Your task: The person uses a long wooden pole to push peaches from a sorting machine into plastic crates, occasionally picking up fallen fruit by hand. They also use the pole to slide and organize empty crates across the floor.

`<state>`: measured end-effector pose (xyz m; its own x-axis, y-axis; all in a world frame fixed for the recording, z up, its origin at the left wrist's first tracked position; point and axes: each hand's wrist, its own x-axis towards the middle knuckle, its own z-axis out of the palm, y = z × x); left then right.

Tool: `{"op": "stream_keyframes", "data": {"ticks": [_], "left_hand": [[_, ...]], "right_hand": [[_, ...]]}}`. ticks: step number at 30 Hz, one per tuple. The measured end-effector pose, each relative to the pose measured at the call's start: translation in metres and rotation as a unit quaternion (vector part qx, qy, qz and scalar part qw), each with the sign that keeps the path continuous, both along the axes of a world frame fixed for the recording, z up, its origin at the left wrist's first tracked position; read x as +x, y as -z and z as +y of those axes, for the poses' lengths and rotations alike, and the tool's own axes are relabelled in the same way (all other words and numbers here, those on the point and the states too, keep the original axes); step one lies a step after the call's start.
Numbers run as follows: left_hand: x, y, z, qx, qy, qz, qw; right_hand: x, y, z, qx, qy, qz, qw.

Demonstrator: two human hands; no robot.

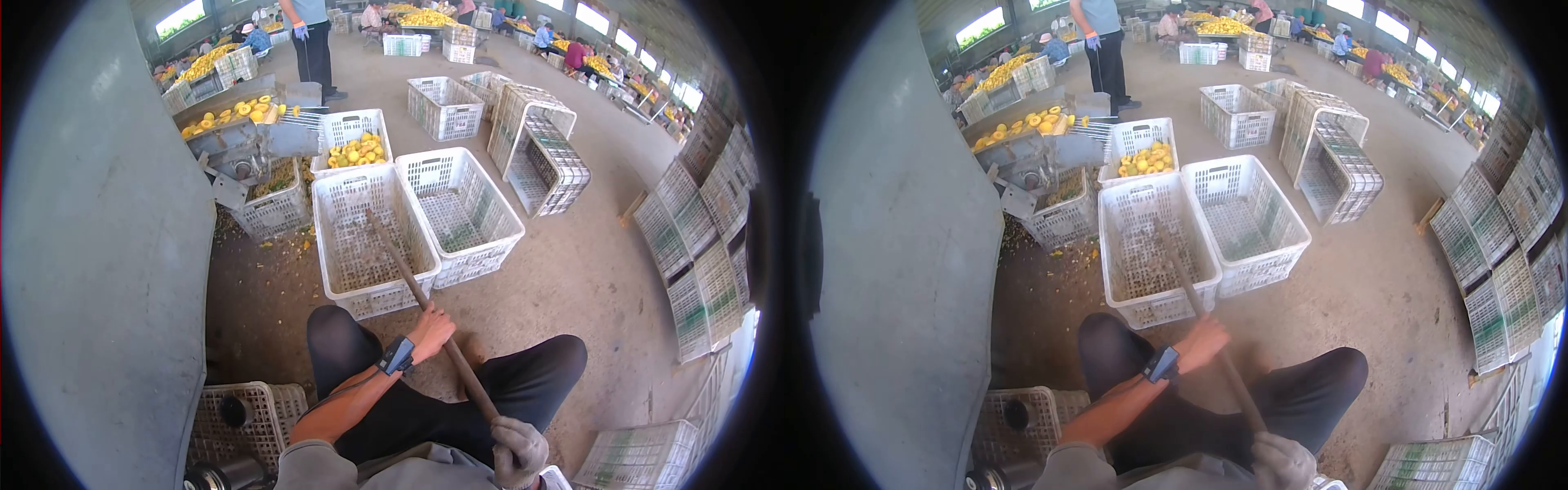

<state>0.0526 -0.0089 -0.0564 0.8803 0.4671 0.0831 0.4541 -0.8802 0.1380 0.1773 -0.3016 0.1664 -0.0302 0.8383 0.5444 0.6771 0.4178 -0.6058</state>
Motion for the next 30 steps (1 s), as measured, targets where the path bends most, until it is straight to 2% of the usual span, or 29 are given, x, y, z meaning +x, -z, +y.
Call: {"op": "stream_keyframes", "data": {"ticks": [6, 12, 23, 26, 29, 30], "left_hand": [[-0.011, -0.005, 0.006, -0.018, -0.008, -0.053, 0.998], [-0.016, -0.012, -0.006, 0.014, -0.005, 0.021, 1.000], [-0.018, -0.017, -0.003, -0.035, -0.013, 0.045, 0.998], [-0.020, -0.022, -0.005, -0.048, -0.015, 0.050, 0.997], [-0.025, -0.019, -0.003, -0.037, -0.015, 0.030, 0.999], [-0.025, -0.015, -0.003, -0.031, -0.006, 0.016, 0.999]], "right_hand": [[-0.003, 0.000, 0.007, 0.025, -0.050, 0.022, 0.998], [-0.008, 0.016, 0.000, 0.025, -0.064, 0.004, 0.998], [-0.011, 0.024, -0.003, 0.035, -0.078, 0.016, 0.996], [-0.008, 0.032, -0.001, 0.051, -0.068, -0.058, 0.995], [-0.011, 0.030, -0.004, -0.009, -0.070, 0.030, 0.997], [-0.010, 0.028, -0.006, -0.006, -0.069, 0.022, 0.997]]}}
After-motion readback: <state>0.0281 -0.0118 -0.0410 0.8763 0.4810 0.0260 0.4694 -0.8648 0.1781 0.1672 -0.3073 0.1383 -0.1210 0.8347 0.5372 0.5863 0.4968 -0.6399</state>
